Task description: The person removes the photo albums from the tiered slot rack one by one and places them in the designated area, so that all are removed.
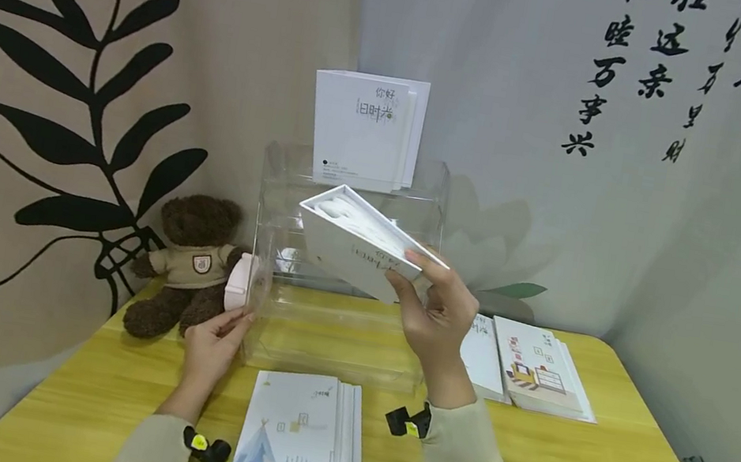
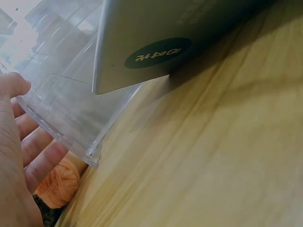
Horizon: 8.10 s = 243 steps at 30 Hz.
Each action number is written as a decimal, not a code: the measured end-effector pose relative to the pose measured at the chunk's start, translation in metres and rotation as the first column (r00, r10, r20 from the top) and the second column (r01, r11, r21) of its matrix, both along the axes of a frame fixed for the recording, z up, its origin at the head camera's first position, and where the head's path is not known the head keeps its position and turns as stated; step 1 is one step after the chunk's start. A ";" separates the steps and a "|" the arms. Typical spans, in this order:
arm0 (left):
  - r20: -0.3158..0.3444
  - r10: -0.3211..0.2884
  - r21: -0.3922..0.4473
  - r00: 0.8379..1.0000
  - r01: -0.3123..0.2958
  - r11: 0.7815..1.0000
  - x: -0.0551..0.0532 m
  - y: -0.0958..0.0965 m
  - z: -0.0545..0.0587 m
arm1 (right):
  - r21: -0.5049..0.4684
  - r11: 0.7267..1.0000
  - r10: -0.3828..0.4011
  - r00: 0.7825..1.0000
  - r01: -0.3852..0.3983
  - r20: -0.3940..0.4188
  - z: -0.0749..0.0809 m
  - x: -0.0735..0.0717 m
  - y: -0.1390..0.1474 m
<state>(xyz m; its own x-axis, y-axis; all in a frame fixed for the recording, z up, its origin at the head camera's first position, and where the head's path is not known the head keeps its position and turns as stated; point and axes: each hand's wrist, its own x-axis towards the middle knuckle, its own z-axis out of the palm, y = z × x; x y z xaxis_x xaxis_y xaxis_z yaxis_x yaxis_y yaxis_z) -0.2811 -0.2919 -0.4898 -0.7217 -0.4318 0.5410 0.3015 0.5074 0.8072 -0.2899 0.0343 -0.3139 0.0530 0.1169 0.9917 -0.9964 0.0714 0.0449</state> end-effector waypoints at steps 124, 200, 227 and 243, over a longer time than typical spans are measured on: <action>0.086 0.026 -0.047 0.996 -0.022 0.999 -0.004 -0.001 0.006 | -0.094 0.936 0.122 0.064 -0.339 0.990 -0.175 0.030 0.130; 0.091 0.044 -0.047 0.995 -0.040 0.998 -0.004 -0.003 0.000 | 0.401 0.891 -0.368 0.181 -0.212 0.912 -0.179 0.034 0.128; 0.081 0.055 -0.050 0.995 -0.051 0.997 -0.005 -0.001 0.002 | 0.289 0.930 -0.270 0.108 -0.229 0.957 -0.179 0.032 0.127; 0.083 0.055 -0.053 0.995 -0.050 0.997 -0.005 -0.001 0.002 | 0.288 0.936 -0.272 0.104 -0.203 0.957 -0.180 0.032 0.127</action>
